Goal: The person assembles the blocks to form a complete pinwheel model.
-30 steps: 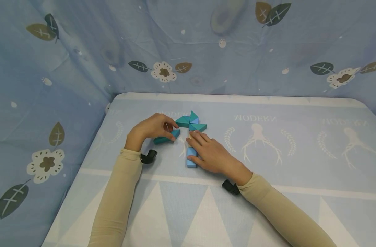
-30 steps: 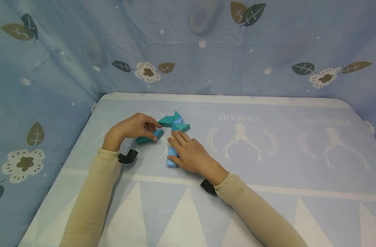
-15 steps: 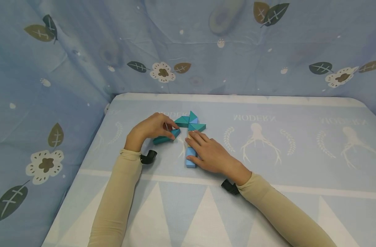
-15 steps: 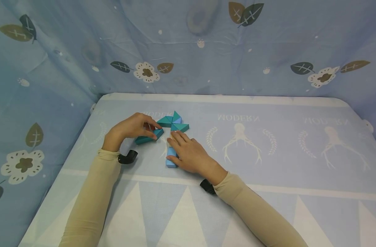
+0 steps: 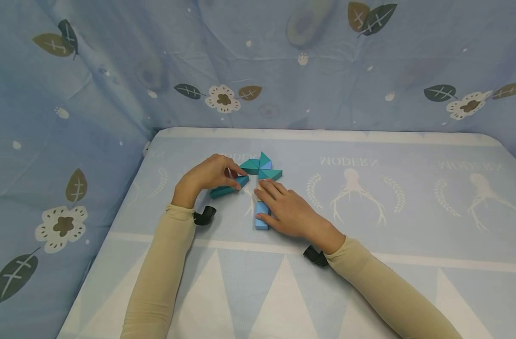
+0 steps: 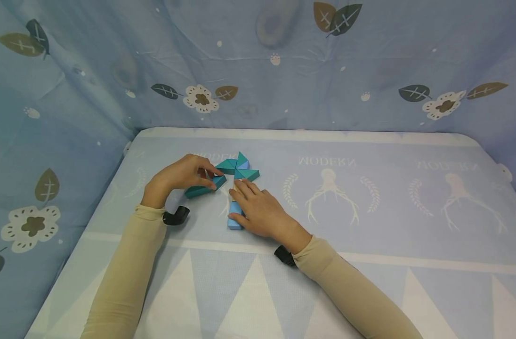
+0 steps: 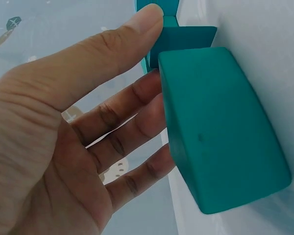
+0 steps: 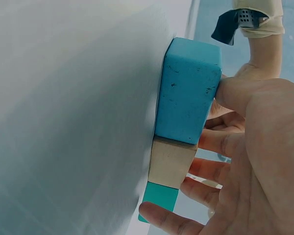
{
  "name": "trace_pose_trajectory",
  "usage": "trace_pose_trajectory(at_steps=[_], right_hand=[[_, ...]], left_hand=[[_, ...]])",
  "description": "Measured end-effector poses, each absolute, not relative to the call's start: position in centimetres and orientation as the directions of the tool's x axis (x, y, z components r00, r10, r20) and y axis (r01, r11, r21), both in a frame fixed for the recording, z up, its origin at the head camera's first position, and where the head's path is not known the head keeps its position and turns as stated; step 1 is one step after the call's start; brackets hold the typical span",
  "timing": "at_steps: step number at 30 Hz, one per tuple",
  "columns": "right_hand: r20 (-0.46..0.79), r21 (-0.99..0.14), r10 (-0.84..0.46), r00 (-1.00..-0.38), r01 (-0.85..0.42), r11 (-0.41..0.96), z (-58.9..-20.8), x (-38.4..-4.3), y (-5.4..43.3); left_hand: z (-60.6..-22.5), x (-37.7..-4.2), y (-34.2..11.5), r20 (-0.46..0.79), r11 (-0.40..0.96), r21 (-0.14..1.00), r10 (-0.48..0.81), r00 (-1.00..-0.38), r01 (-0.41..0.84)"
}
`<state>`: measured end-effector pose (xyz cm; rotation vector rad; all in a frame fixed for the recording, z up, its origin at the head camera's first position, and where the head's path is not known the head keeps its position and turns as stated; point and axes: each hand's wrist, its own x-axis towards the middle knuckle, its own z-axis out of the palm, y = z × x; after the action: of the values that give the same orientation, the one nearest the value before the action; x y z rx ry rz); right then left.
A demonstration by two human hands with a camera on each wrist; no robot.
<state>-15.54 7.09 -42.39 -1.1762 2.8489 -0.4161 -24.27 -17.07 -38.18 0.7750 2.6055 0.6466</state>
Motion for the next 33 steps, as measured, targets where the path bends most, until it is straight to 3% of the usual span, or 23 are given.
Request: trace_pose_trajectory(at_steps=[33], right_hand=[[0.076,-0.257,-0.694,-0.716,-0.686,0.68,-42.52,-15.54,7.06]], left_hand=[[-38.08,-24.15,-16.48,-0.192,0.769,0.502,0.545,-0.816,0.396]])
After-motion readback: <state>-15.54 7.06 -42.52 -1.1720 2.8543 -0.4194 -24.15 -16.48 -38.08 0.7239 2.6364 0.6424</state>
